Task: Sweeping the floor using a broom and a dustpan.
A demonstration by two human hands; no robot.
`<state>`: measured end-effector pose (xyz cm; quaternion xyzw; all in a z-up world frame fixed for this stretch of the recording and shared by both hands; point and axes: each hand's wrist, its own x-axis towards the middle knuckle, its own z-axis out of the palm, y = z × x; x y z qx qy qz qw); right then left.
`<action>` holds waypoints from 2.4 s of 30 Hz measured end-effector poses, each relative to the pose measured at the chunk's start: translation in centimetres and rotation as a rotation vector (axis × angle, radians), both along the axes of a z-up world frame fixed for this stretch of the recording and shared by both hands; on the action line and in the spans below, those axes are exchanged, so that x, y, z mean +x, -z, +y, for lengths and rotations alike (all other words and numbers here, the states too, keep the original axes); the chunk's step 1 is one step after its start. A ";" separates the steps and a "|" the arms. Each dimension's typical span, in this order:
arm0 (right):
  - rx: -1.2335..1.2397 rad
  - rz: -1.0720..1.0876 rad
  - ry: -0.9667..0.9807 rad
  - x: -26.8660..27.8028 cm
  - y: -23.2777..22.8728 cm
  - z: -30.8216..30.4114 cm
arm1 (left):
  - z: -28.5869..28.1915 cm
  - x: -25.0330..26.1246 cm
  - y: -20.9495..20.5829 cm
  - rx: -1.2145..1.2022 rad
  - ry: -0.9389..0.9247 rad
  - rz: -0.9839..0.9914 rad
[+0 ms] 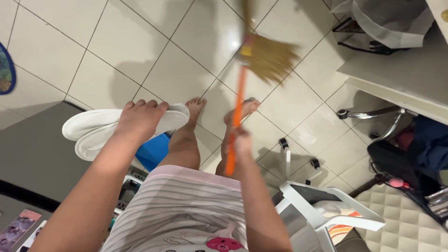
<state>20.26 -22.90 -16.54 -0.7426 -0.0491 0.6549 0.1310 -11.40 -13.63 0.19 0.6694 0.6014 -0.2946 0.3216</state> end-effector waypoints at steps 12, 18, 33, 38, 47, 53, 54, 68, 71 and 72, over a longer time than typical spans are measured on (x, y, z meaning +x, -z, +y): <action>0.001 -0.008 -0.217 10.7 -20.5 -9.0 | -2.4 -3.9 0.0 -0.044 -0.052 0.027; 0.147 -0.304 -0.089 19.2 -18.1 -17.3 | -3.1 -4.2 -0.2 -0.028 -0.098 -0.001; -0.138 -0.050 0.175 6.9 1.5 -2.5 | -6.3 -6.4 -0.1 0.016 -0.125 -0.012; -0.042 0.197 0.030 -8.8 -3.3 1.6 | -7.4 -7.0 -0.1 0.051 -0.156 -0.008; -0.048 0.311 -0.361 -11.7 -19.8 4.3 | -9.8 -10.0 -1.1 0.104 -0.274 0.000; 0.029 0.071 -0.294 6.7 -23.8 -2.3 | -11.2 -10.5 -1.2 0.090 -0.335 0.008; 0.082 -0.001 -0.311 8.7 -23.7 -3.2 | -11.2 -10.3 -1.4 0.096 -0.359 0.006; -0.050 0.290 0.029 19.7 8.9 19.4 | -13.0 -5.3 -1.1 0.094 -0.536 -0.023; -0.127 0.330 0.249 16.6 9.4 28.3 | -13.9 -4.0 -1.1 0.139 -0.616 -0.029; -0.019 0.340 0.252 15.0 8.3 31.3 | -13.9 -3.6 -1.0 0.089 -0.626 -0.005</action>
